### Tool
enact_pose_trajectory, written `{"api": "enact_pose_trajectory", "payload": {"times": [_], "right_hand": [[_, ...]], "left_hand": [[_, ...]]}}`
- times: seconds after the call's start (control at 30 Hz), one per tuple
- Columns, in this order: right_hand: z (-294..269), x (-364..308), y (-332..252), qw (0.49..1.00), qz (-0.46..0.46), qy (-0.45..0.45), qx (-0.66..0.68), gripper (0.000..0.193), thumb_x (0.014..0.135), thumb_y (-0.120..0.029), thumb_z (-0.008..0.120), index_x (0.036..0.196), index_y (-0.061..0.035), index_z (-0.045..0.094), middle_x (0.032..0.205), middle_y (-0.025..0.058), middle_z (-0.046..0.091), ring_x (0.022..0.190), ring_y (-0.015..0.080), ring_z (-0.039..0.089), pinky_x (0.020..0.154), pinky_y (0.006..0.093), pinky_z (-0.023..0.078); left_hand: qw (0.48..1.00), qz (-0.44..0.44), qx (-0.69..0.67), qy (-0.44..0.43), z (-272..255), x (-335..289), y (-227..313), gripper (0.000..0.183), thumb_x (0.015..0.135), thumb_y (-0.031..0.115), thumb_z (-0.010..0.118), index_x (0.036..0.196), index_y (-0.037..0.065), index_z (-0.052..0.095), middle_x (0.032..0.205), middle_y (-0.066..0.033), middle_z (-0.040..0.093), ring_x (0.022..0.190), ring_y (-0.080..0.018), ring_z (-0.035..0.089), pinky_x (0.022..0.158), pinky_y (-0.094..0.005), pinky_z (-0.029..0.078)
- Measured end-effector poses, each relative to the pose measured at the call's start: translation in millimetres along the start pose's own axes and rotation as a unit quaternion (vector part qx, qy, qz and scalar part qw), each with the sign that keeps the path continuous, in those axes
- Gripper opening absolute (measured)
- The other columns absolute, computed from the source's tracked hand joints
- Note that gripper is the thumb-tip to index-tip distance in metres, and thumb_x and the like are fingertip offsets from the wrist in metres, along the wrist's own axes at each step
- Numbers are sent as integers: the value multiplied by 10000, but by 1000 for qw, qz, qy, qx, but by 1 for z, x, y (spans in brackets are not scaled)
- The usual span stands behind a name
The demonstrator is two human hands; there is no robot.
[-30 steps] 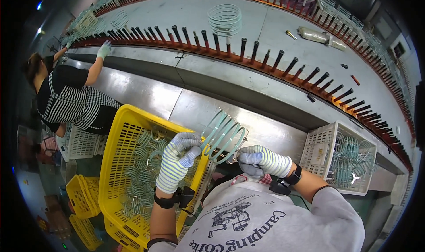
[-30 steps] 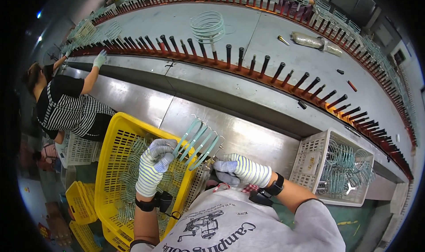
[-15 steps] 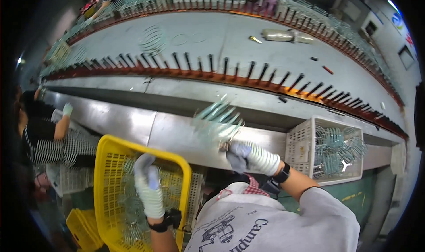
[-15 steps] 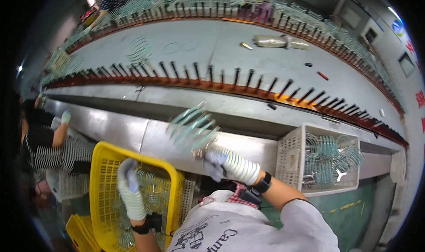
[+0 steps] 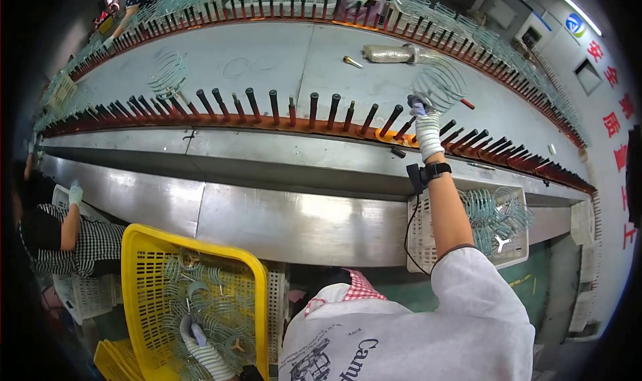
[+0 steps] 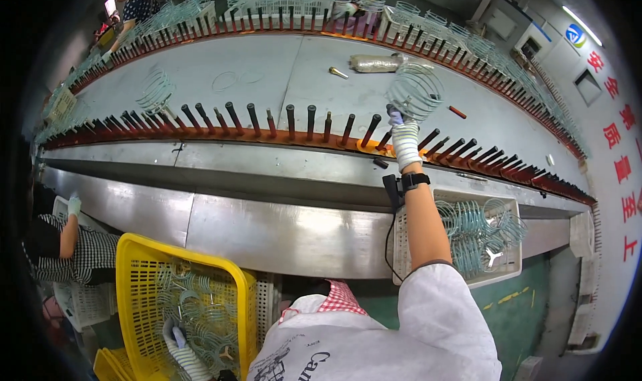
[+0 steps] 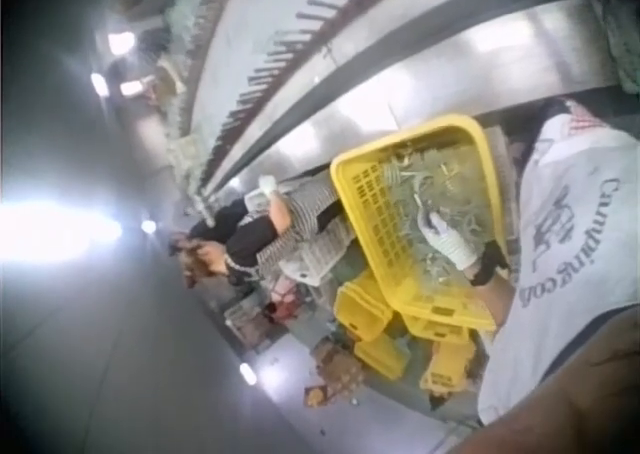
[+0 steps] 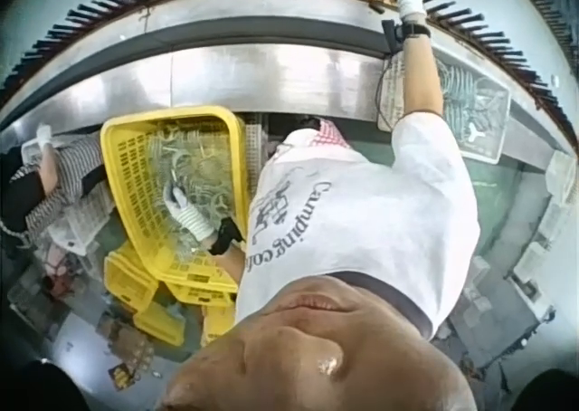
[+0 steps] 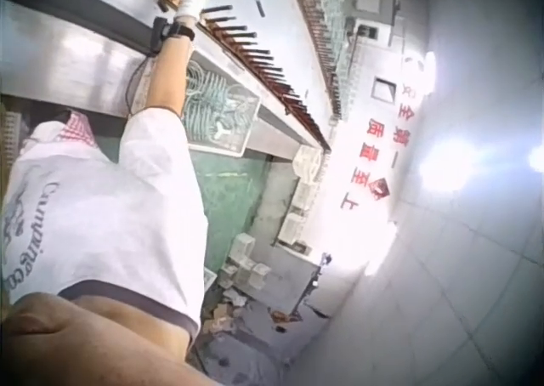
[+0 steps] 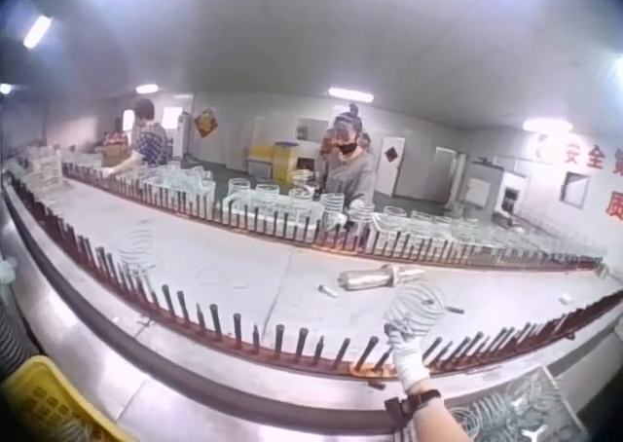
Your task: Picking up industrial coils from a basket and placing them onto a rotating assembly rack.
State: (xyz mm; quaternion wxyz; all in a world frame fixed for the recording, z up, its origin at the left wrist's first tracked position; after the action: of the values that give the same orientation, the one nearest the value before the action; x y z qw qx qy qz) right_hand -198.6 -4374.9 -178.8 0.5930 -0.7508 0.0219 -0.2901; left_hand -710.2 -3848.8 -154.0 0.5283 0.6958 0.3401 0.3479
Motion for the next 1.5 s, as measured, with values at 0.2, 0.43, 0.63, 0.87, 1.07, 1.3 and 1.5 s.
{"api": "enact_pose_trajectory", "payload": {"times": [0.2,0.43,0.63,0.87,1.07,1.3,1.5], "right_hand": [[35,-6,-10,1000,1,4,24,193,836,-190,584,920,-20,622,807,47,637,664,139,529,644,294,430],[97,-19,-37,991,-2,-110,73,224,893,-163,507,1058,-31,581,922,54,625,781,153,549,742,279,432],[138,-9,-32,976,6,-124,180,217,900,-148,497,1060,-14,556,1047,129,616,965,214,584,913,328,434],[152,-1,-50,988,-95,-122,22,219,895,-142,533,1071,-14,555,1018,113,633,910,176,593,835,261,446],[164,-18,-69,995,-28,-91,40,235,923,-160,484,1075,-8,579,981,64,628,869,115,550,803,210,412],[180,-15,-79,986,-80,-107,101,279,871,-84,537,1144,-25,543,1069,43,598,912,132,542,827,243,417],[183,-47,-125,985,-138,-81,-63,258,911,-153,498,1119,-5,539,1046,85,603,917,168,555,834,243,434]], "left_hand": [[998,-18,54,5,-17,19,-6,355,928,204,469,1195,-29,457,1107,-105,517,992,-161,494,904,-272,390],[990,-100,78,-68,-22,74,-40,346,924,187,464,1202,-20,464,1105,-94,528,972,-155,513,872,-284,420],[953,-119,187,-205,-19,109,-135,290,877,160,520,1105,-18,540,1021,-98,590,945,-166,535,853,-286,410],[938,-276,99,-185,6,144,-264,225,860,133,542,1050,20,586,952,-103,632,842,-204,570,803,-304,439],[750,-263,480,-372,54,131,-316,379,887,173,495,1260,109,478,1249,-114,514,1066,-300,536,902,-384,445],[577,-213,655,-438,77,104,-323,257,798,106,618,1052,68,628,1041,-115,633,876,-279,625,739,-428,503],[631,-108,641,-424,59,94,-295,207,874,168,523,877,-1,642,826,-123,649,674,-273,592,636,-405,493]]}}
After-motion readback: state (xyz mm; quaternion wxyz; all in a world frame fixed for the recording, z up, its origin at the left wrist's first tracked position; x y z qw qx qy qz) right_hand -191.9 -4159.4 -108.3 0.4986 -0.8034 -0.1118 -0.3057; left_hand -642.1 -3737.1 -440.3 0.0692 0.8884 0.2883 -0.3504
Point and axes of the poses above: each hand's wrist, its own x-axis towards the middle knuckle, its own z-axis out of the palm, y = z × x, the point moved 4 cm from there along x, towards the middle knuckle
